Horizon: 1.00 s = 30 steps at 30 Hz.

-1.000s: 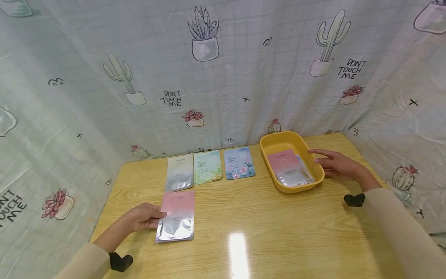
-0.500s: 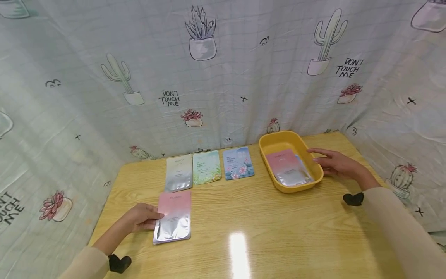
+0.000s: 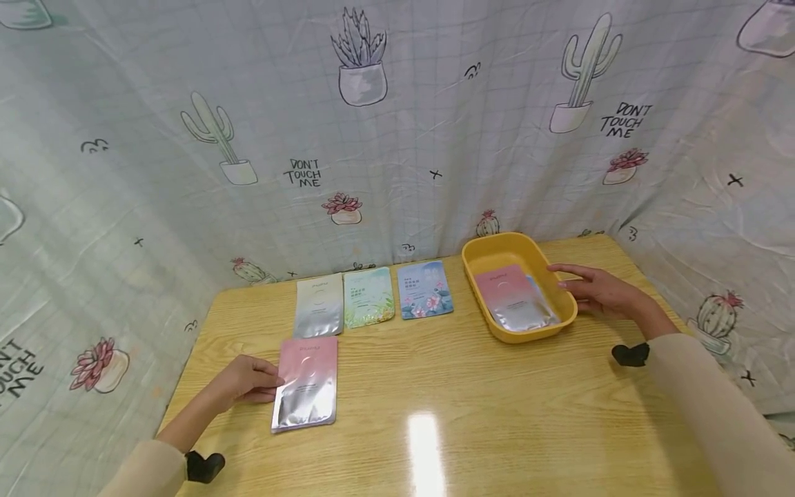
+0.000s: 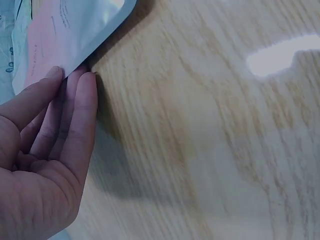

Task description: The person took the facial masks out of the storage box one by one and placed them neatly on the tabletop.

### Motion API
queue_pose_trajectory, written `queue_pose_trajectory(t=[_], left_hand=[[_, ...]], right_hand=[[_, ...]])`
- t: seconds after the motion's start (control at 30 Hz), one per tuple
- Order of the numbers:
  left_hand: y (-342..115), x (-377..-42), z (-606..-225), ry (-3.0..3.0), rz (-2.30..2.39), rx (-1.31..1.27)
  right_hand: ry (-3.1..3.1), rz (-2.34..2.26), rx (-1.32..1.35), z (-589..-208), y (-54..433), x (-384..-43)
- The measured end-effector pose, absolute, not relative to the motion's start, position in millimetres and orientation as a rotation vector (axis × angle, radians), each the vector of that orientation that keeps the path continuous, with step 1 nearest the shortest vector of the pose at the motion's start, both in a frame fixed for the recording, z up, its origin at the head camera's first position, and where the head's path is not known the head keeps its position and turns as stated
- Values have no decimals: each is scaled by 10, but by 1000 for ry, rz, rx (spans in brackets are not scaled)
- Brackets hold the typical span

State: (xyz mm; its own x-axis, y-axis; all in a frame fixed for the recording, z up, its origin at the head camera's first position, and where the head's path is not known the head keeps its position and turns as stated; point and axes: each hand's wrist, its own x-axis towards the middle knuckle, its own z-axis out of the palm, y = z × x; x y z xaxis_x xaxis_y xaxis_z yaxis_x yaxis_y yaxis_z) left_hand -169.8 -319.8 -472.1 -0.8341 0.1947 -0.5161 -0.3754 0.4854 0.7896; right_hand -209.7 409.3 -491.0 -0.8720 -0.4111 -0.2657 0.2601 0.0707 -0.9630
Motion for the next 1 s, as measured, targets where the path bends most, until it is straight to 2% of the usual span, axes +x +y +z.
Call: queue_pose_trajectory(t=[0.53, 0.77, 1.0], left_hand=[[-3193, -1661, -4738, 2415, 1198, -128], [-3015, -1637, -4551, 2833, 728, 188], [-2572, -1646, -4394, 2972, 558, 462]], right_hand=[[1854, -1867, -127, -4893, 4080, -2102], [1830, -1879, -158, -4892, 4092, -2095], [1853, -1857, -156, -4891, 4088, -2100]])
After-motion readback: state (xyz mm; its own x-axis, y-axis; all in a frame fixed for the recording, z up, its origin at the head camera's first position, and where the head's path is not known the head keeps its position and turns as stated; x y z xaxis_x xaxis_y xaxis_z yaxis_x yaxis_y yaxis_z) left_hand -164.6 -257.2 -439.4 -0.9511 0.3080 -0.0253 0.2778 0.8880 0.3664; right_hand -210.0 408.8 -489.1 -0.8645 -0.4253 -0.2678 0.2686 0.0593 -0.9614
